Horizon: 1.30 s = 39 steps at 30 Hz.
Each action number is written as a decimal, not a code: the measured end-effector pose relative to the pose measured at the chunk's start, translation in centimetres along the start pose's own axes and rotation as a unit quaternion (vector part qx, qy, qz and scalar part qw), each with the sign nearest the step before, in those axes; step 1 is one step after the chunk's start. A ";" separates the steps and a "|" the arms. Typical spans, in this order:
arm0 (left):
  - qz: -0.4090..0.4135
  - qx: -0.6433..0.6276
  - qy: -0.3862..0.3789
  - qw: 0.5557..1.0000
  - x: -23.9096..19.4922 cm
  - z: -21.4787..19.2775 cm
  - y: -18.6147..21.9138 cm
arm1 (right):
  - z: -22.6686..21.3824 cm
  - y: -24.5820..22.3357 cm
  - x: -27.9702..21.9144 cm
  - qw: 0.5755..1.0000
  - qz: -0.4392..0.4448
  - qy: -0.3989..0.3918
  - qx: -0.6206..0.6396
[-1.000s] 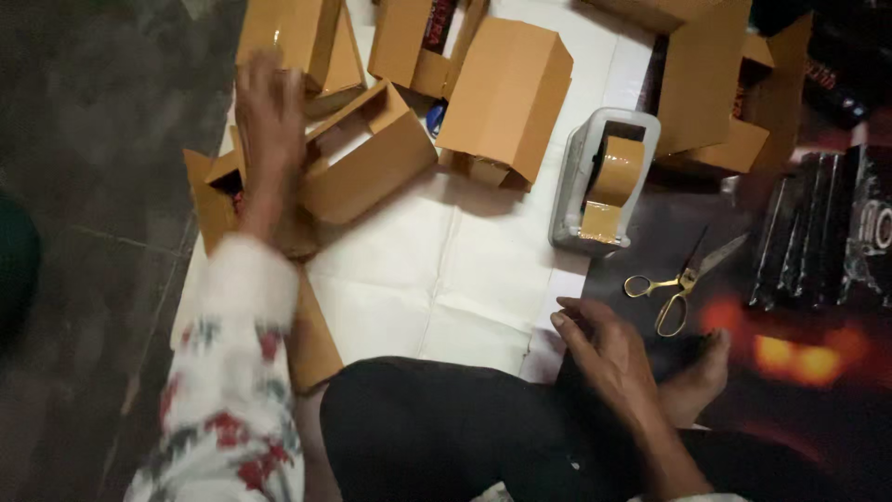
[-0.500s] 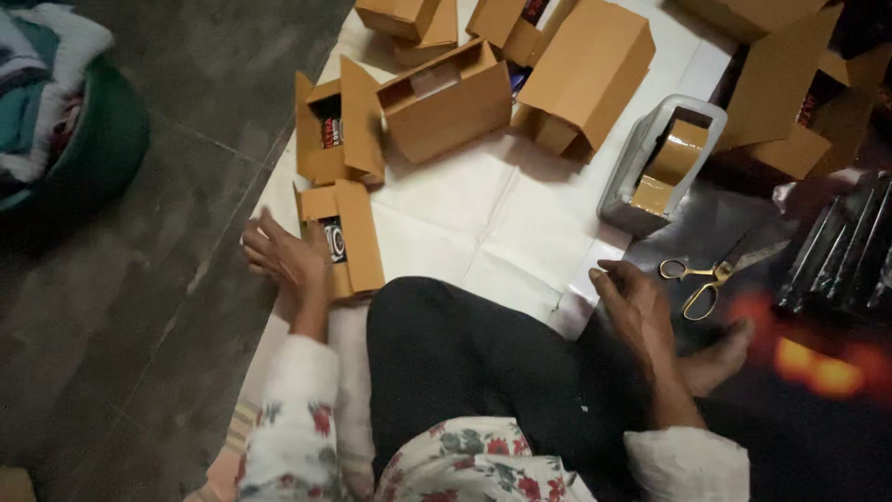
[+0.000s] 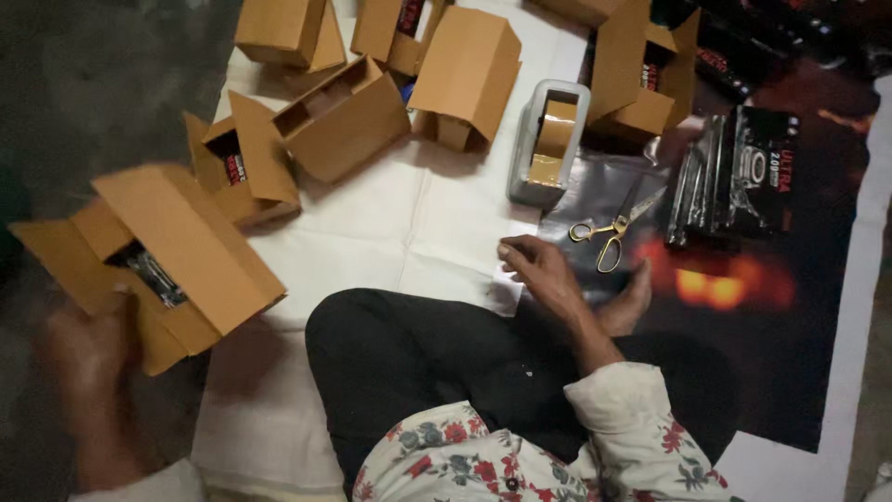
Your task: The person sits on the floor and repeatedly tapes small cardboard boxes using a handheld tape dispenser. They pull tape, press it onto the box, and smooth it down, then set the sealed box aside and pick up another.
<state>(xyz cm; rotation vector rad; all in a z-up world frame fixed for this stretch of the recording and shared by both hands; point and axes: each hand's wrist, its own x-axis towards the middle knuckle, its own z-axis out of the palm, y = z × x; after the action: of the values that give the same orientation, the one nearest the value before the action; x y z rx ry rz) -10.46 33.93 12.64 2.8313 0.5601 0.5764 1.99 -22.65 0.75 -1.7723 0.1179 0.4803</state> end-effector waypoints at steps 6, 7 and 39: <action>-0.105 -0.190 -0.188 0.958 0.9 1.1 18.4 | -0.7 0.2 0.0 0.979 -0.055 -0.074 0.182; -0.089 -0.190 -0.235 0.949 0.8 3.2 21.2 | -1.4 0.7 -0.2 0.978 -0.058 -0.058 0.190; -0.063 -0.254 -0.450 0.854 -4.4 21.2 32.1 | -7.7 13.1 16.3 0.819 0.024 0.017 0.574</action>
<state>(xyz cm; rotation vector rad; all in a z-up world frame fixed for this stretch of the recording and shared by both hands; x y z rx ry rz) 4.95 0.55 0.44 2.1690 0.3199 -0.5570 14.42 -30.57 -15.97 -0.5778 0.3881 0.2901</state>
